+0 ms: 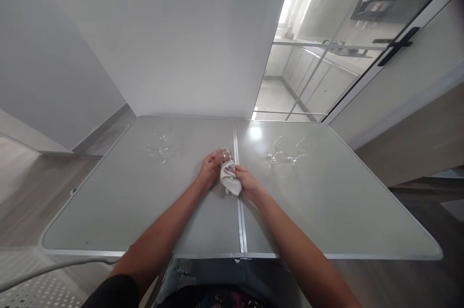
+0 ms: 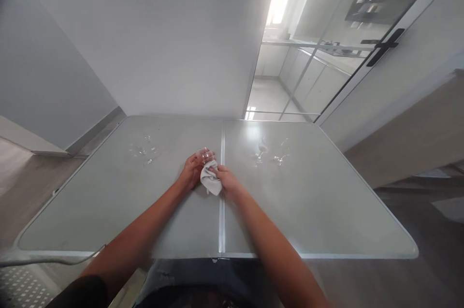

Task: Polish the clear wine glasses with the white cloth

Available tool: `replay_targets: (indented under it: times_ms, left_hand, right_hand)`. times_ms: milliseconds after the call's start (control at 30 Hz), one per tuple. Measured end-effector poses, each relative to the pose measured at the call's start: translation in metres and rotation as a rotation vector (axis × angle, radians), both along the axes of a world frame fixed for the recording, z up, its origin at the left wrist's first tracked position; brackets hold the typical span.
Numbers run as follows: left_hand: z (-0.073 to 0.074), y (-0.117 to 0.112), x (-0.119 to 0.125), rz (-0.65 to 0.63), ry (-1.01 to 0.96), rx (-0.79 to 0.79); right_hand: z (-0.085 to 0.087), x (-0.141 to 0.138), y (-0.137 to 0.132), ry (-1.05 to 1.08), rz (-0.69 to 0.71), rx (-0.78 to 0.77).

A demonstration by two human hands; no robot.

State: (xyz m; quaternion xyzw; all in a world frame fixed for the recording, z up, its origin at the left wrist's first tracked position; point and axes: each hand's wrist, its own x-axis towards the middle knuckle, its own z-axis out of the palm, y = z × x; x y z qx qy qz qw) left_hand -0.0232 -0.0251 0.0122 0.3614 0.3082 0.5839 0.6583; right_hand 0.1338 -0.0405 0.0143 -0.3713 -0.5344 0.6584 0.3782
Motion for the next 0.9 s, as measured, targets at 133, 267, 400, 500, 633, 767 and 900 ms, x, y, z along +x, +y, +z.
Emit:
replay_targets:
  times_ms: [133,267,400,500,633,767,900]
  left_hand:
    - [-0.001,0.002,-0.002,0.011,0.02,0.055]
    - [-0.008,0.003,0.002,0.175,0.168,0.146]
    - [-0.008,0.006,-0.003,0.049,0.059,0.078]
    - [-0.003,0.005,-0.009,-0.082,-0.018,0.084]
    - [-0.001,0.003,-0.01,-0.04,0.014,0.168]
    - [-0.005,0.003,-0.008,0.041,0.051,0.218]
    - [-0.001,0.0,-0.006,0.059,0.01,0.241]
  right_hand:
    - [0.0,-0.002,0.0,0.069,0.053,-0.09]
    - [-0.003,-0.004,-0.002,-0.346,-0.318,0.285]
    - [-0.006,-0.005,-0.001,-0.124,-0.188,0.166]
    - [-0.005,-0.002,0.002,0.166,0.034,-0.088]
    - [-0.001,0.005,0.001,-0.136,-0.157,0.186]
    - [-0.003,0.007,0.003,-0.349,-0.302,0.418]
    - [-0.011,0.005,0.016,0.093,-0.439,0.167]
